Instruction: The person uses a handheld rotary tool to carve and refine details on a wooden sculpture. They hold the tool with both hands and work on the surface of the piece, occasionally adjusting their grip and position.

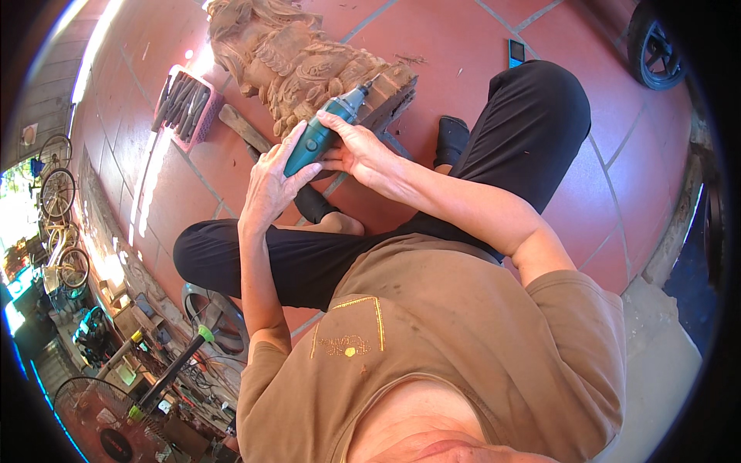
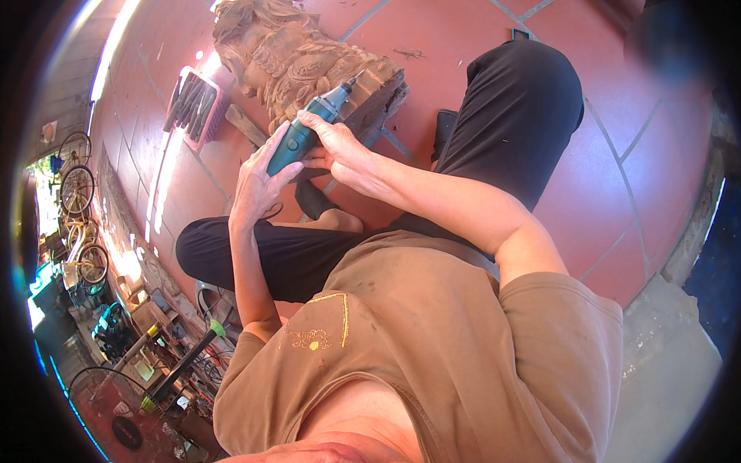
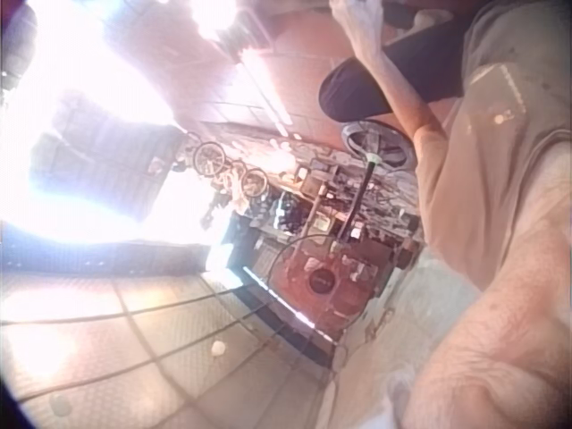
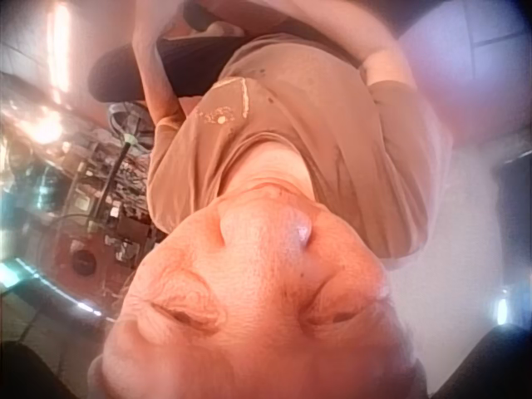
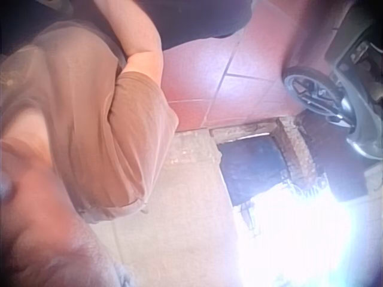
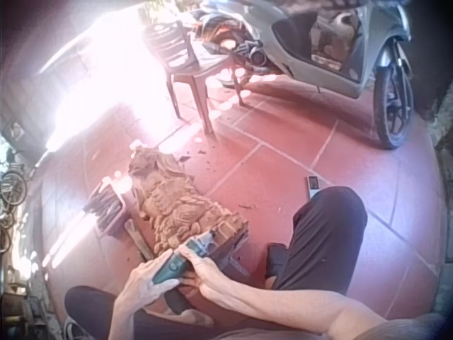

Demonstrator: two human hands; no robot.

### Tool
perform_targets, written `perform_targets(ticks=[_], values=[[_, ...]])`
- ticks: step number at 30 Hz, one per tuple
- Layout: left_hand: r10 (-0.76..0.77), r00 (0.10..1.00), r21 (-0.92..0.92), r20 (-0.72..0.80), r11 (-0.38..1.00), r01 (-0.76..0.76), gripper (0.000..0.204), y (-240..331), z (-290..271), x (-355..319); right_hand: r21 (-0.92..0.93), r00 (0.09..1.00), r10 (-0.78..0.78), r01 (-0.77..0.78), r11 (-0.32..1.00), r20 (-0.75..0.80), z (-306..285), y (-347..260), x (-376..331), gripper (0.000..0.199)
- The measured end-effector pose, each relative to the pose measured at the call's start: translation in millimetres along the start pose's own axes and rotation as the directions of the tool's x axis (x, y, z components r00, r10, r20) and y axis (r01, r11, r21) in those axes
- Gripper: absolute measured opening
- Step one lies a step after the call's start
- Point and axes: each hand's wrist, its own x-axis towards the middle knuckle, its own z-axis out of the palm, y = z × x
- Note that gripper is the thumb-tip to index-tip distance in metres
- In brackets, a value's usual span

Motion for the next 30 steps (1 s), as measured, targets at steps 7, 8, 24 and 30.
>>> perform_targets(ticks=[7,8,24,30], values=[[0.001,1.000,-0.009,-0.020,1.000,-0.001,0.067,-1.4,2.1,-1.8,-0.021,1.000,0.028,-0.028,0.999,0.002,-0.7,-2.1,-3.2,0.044],[0.019,0.999,-0.017,-0.034,1.000,-0.020,0.067,-2.8,2.9,-2.0,-0.024,1.000,0.025,-0.025,0.999,0.009,-1.1,-1.7,-3.3,0.044],[0.012,0.999,-0.038,0.030,0.999,-0.011,0.070,-2.2,0.0,-2.1,0.015,1.000,0.004,-0.004,1.000,0.008,-3.4,1.3,-9.0,0.039],[0.053,0.999,-0.049,-0.001,0.997,-0.052,0.071,-6.8,3.6,-2.7,0.020,1.000,0.015,-0.015,1.000,0.003,-4.0,1.4,-10.0,0.039]])
